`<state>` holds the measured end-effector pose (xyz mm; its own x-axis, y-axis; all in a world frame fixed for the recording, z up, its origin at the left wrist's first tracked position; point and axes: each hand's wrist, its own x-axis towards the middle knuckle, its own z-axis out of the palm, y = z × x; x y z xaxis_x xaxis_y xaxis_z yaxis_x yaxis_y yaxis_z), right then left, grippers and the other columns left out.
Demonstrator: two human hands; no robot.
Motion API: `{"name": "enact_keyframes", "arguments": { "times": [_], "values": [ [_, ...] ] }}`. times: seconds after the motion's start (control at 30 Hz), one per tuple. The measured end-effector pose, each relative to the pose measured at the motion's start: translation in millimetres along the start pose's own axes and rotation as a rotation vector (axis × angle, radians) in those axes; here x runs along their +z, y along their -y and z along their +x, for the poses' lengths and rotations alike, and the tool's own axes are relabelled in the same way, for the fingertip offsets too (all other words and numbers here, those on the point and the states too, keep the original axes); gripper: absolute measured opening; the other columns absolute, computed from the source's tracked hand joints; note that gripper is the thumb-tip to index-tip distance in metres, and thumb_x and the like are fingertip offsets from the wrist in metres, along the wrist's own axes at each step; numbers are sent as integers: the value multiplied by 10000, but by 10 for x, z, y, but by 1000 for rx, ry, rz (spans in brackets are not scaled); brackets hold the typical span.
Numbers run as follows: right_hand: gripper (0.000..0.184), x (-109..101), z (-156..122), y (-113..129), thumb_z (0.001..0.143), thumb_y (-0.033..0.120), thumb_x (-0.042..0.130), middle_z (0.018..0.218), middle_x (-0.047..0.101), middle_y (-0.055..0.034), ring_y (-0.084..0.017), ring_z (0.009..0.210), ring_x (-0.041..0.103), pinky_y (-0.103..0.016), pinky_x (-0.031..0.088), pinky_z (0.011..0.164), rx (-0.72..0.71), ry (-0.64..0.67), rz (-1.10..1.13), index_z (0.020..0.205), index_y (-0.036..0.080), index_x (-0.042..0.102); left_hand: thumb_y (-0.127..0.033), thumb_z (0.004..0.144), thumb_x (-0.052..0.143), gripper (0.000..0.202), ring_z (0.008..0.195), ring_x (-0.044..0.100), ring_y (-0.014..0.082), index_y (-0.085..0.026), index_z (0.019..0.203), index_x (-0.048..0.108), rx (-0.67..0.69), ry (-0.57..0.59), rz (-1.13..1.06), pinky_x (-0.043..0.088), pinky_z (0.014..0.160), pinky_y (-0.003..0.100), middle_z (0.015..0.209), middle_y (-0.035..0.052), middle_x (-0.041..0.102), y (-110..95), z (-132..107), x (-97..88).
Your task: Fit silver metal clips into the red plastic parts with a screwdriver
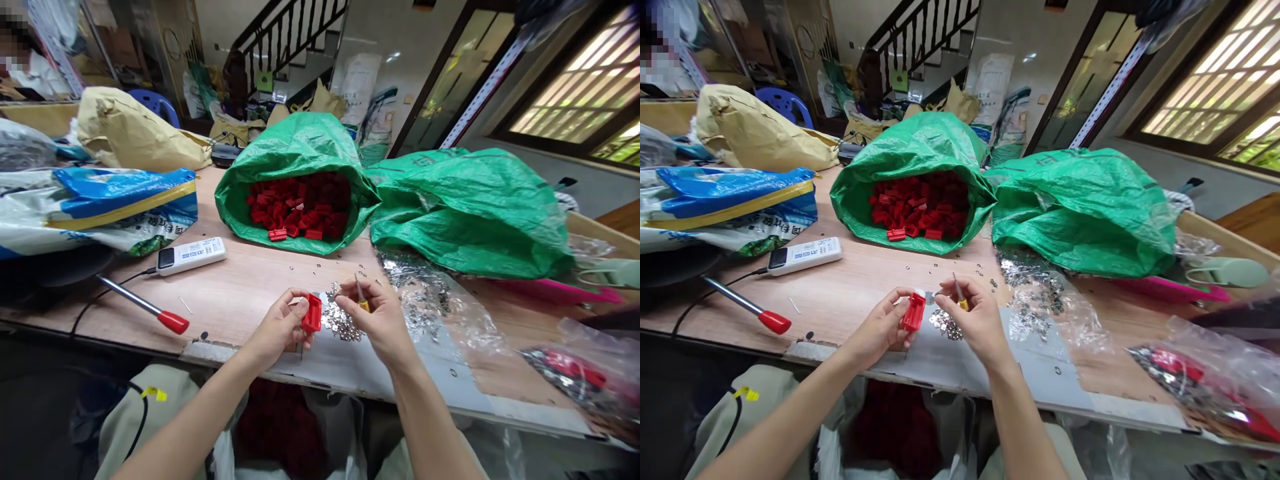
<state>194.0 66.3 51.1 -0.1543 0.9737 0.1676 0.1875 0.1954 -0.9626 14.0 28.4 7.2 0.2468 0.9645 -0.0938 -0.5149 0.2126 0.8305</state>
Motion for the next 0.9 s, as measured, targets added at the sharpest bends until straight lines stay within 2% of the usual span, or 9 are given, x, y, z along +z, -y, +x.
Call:
{"name": "enact_keyframes", "arguments": {
  "times": [0.17,0.37,0.47,0.57,0.67,0.77,0.9],
  "values": [
    [254,230,-31,-27,792,413,751,799,705,-42,-195,743,650,-302,518,680,-56,94,-46,938,209,712,-590,831,656,438,432,545,74,-224,1002,486,-65,33,-4,430,420,147,588,-67,568,-3,-8,1],
    [225,234,-19,-65,832,387,708,842,714,-59,-214,768,655,-306,511,676,-125,99,-152,975,215,730,-592,832,652,430,425,542,72,-218,972,491,-61,23,-8,421,412,147,589,-68,559,0,18,-20],
    [199,223,1,-79,818,360,721,860,710,-54,-199,769,635,-300,501,689,-105,111,-132,954,215,730,-580,838,650,414,428,538,66,-214,931,483,-60,13,1,426,419,142,583,-67,559,-7,20,-19],
    [261,221,12,-90,775,384,761,858,680,-39,-143,664,571,-250,453,564,56,151,-5,958,204,711,-571,841,650,405,425,531,62,-214,908,470,-63,9,4,425,417,140,594,-63,575,-17,18,-13],
    [360,228,0,-84,739,438,791,742,576,18,-63,498,384,-185,252,402,304,251,179,984,206,664,-566,830,662,406,417,519,59,-216,903,471,-83,-7,23,425,411,141,601,-59,581,-30,13,-6],
    [404,219,-18,-52,699,432,828,697,483,62,-30,466,283,-167,135,391,430,334,307,961,212,613,-565,803,690,420,415,505,53,-211,880,478,-95,-23,48,418,404,140,617,-54,582,-47,4,5],
    [442,150,-17,-19,691,459,828,679,447,72,-29,460,277,-173,79,394,503,399,359,983,222,595,-577,778,708,435,409,498,55,-206,900,516,-104,-23,62,415,395,143,601,-58,566,-57,-4,15]
  ]
}}
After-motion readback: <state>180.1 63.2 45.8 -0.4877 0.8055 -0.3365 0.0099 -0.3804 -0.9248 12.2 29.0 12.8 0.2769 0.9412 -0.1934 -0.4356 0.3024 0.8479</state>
